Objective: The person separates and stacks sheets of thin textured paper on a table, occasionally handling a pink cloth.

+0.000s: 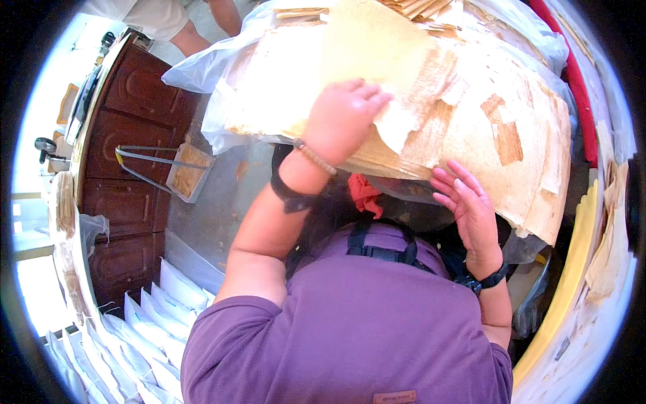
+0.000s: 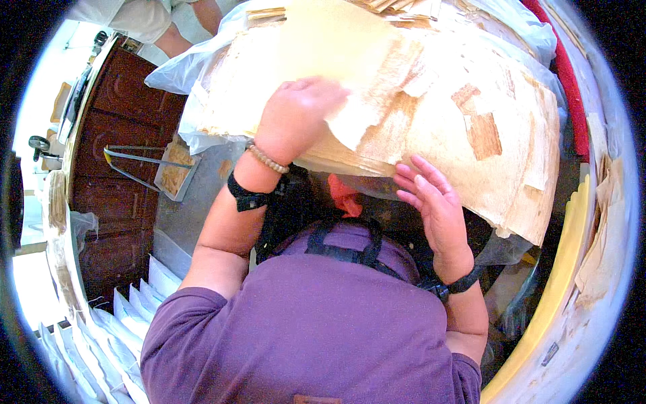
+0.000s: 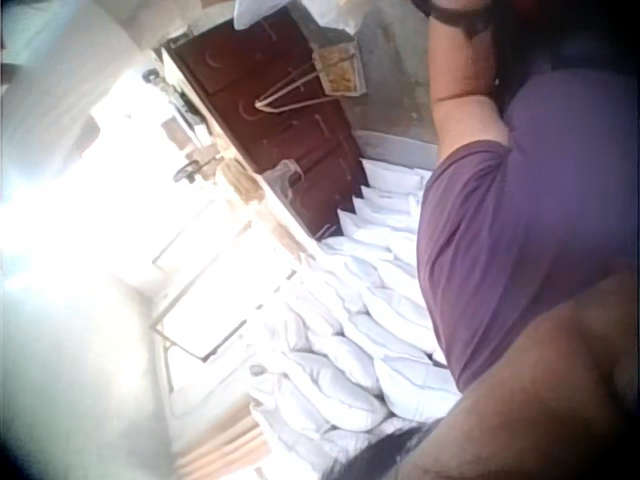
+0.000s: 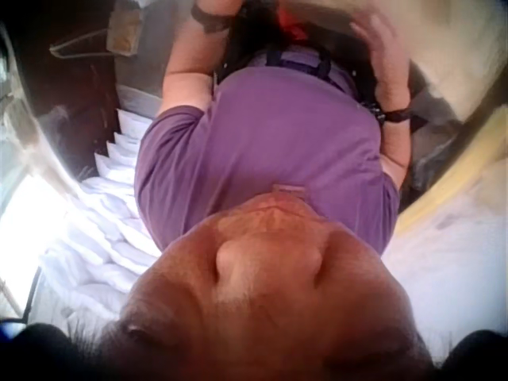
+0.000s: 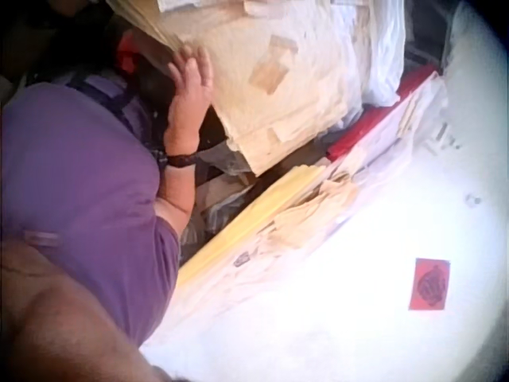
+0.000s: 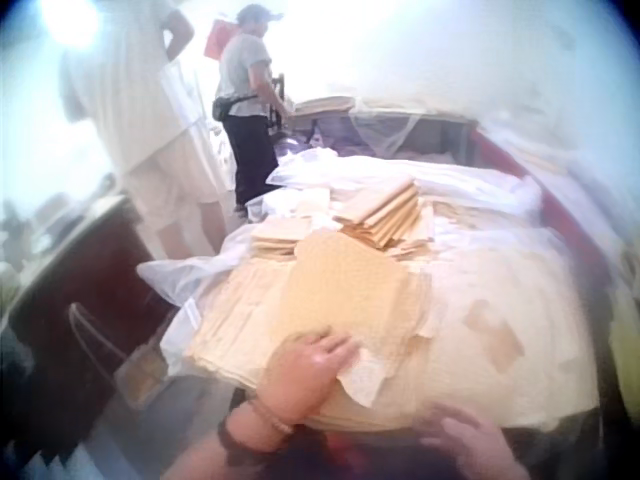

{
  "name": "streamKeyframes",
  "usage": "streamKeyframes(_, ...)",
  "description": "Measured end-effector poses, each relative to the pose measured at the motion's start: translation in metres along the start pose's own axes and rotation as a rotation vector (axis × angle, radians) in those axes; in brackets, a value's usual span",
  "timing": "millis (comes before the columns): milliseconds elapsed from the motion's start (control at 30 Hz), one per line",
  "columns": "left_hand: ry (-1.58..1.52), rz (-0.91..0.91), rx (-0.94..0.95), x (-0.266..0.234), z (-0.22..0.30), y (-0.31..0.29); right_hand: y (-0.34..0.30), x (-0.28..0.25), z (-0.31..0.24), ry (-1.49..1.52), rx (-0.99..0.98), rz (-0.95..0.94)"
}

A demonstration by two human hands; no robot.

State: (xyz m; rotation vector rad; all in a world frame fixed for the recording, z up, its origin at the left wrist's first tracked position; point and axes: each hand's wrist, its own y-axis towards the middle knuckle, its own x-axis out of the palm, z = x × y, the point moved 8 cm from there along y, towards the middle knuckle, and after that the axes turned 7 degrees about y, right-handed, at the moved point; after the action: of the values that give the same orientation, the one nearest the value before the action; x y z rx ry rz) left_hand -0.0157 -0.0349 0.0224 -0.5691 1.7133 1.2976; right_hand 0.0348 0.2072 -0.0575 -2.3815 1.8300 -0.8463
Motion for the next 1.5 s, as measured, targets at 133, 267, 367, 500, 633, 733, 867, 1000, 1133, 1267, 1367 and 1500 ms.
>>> streamKeyframes(133, -0.090, -0.025, -0.059, -0.001, -0.025, -0.005, 0.009, 0.010, 0.006, 0.193, 0.033, -0.045)
streamKeyframes(267, -0.117, -0.155, -0.054, 0.011, -0.026, -0.018, 0.023, 0.023, -0.006, 0.076, 0.167, 0.026)
streamKeyframes(367, -0.169, -0.115, -0.025, 0.006, -0.009, -0.015, 0.041, 0.020, -0.015, -0.393, 0.238, 0.102)
streamKeyframes(500, -0.318, -0.148, 0.070, 0.004, 0.025, -0.013, 0.063, 0.019, -0.025, -0.912, 0.104, 0.107)
streamKeyframes(633, -0.216, -0.135, 0.060, 0.014, 0.027, -0.018, 0.070, 0.029, -0.028, -0.748, 0.055, 0.117)
streamKeyframes(733, -0.242, -0.123, 0.061, 0.015, 0.023, -0.018, 0.072, 0.041, -0.049, -0.603, -0.090, 0.131)
streamKeyframes(867, -0.259, -0.055, 0.050, 0.006, 0.032, -0.011, 0.077, 0.046, -0.049, -0.481, -0.148, 0.124)
streamKeyframes(1000, -0.269, -0.007, -0.069, 0.011, 0.034, -0.007, 0.085, 0.065, -0.062, -0.434, -0.329, 0.090)
streamKeyframes(1133, -0.376, -0.034, -0.241, 0.022, 0.022, -0.004, 0.080, 0.084, -0.073, -0.795, -0.651, 0.022)
streamKeyframes(1267, -0.316, 0.025, -0.232, 0.028, 0.021, -0.006, 0.073, 0.080, -0.069, -0.772, -0.770, -0.075)
streamKeyframes(1367, -0.321, 0.200, -0.183, 0.017, 0.016, -0.008, 0.057, 0.081, -0.073, -1.153, -0.862, 0.018)
streamKeyframes(1500, -0.400, 0.026, -0.333, 0.012, 0.003, 0.005, 0.043, 0.080, -0.066, -1.282, -1.056, 0.003)
